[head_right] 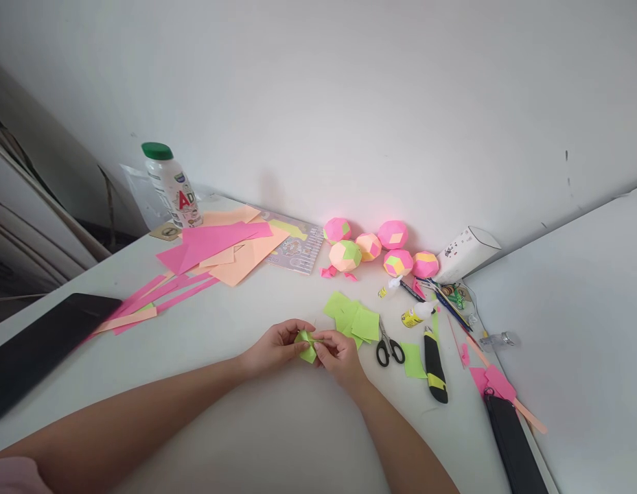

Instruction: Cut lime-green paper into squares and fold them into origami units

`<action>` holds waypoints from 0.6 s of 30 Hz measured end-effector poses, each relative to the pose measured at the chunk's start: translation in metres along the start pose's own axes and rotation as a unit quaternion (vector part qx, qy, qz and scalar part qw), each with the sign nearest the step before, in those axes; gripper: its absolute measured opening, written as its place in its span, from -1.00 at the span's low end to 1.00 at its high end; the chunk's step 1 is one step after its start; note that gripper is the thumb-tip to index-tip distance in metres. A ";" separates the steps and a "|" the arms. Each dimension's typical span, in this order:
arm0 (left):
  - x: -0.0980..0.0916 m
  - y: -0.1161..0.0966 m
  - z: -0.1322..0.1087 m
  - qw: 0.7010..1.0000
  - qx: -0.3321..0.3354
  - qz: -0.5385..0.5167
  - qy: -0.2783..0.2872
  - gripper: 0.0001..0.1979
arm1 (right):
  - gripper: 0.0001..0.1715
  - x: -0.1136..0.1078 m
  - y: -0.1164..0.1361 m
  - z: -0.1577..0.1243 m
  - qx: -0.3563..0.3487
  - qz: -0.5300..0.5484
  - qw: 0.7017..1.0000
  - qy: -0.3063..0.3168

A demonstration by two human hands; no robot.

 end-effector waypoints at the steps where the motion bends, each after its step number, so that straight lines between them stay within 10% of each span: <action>1: 0.000 0.000 0.000 1.000 -0.002 0.003 -0.004 -0.61 | -0.79 0.000 0.001 0.000 0.000 -0.002 1.000 -0.001; 18: 0.000 0.001 0.000 0.999 -0.011 0.022 -0.021 -0.56 | -0.82 0.001 0.000 0.002 -0.010 -0.017 1.000 -0.002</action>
Point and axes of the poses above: each hand's wrist, its own z-axis towards the middle knuckle, its own x-axis out of the palm, y = z × x, the point moved 2 cm from there along z, towards the middle knuckle, and after that the axes turned 6 degrees about y, right-handed, at the moved point
